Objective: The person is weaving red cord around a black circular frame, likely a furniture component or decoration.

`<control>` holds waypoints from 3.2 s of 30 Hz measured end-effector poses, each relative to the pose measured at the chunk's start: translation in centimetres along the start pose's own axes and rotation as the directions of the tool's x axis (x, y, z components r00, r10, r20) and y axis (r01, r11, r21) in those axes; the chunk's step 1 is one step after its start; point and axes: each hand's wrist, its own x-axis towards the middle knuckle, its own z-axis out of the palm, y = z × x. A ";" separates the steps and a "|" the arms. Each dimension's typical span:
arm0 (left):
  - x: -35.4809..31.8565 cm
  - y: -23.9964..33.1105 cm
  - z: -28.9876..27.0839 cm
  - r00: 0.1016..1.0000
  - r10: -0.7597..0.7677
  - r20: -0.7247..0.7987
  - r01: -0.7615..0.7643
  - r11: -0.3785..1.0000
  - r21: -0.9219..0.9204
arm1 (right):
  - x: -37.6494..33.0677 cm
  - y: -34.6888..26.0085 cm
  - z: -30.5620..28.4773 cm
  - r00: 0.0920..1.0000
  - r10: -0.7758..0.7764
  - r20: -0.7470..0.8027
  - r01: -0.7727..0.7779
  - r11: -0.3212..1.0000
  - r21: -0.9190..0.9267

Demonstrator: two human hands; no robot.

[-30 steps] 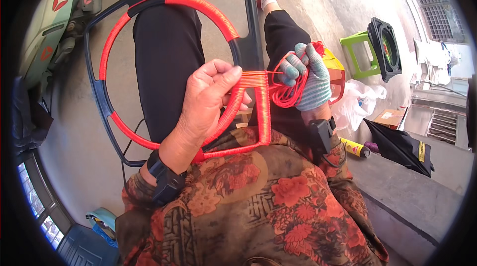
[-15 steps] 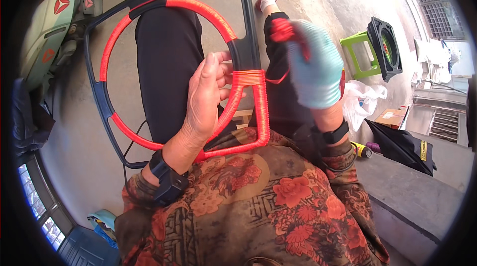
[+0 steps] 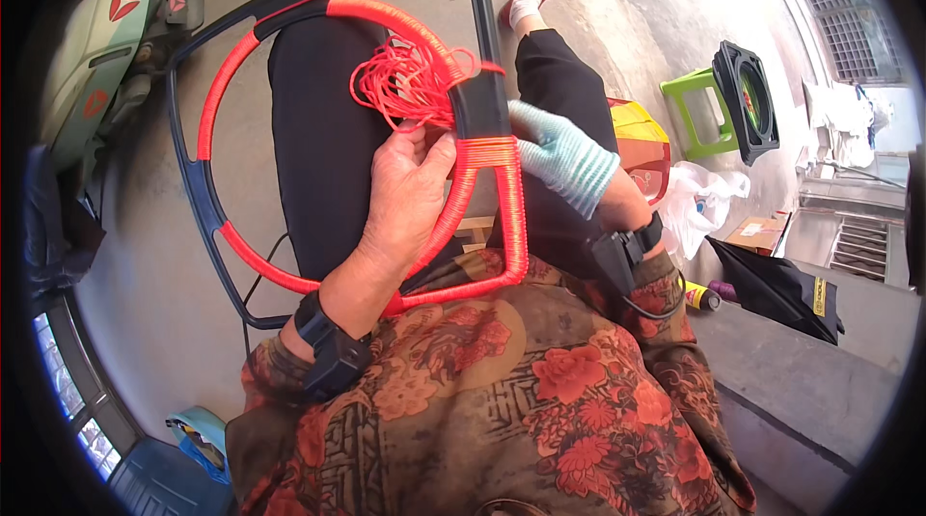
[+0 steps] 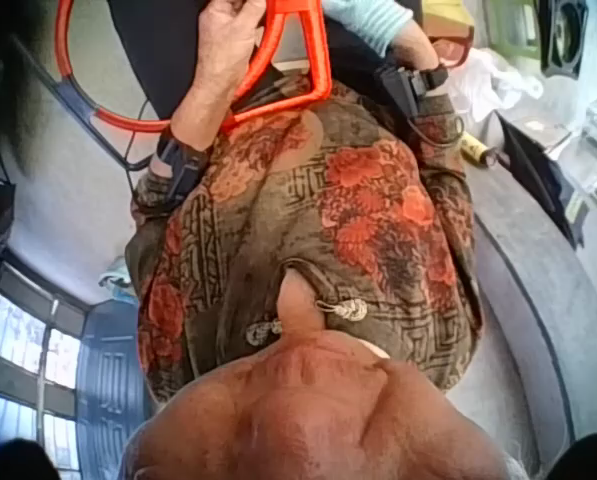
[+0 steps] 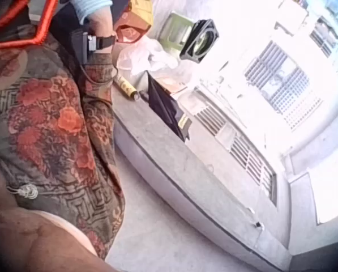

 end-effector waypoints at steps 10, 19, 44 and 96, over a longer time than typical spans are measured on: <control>0.0 0.6 -0.2 0.985 -0.134 0.107 0.147 0.981 -0.125 | -3.3 0.1 -5.0 0.902 -0.015 -0.431 0.406 0.364 0.838; -0.1 0.6 0.5 0.993 -0.049 0.108 0.072 0.971 -0.229 | -2.9 0.6 -5.3 0.970 0.116 -0.212 -0.032 0.933 0.360; -1.3 1.5 0.5 0.968 -0.179 0.174 0.194 0.979 -0.069 | -5.2 -3.1 -4.0 0.785 0.128 -0.606 0.252 0.828 0.501; 0.0 1.6 -0.4 0.945 -0.277 0.175 0.300 0.946 -0.122 | -7.3 12.1 -15.9 0.335 0.339 -0.879 0.438 0.770 0.464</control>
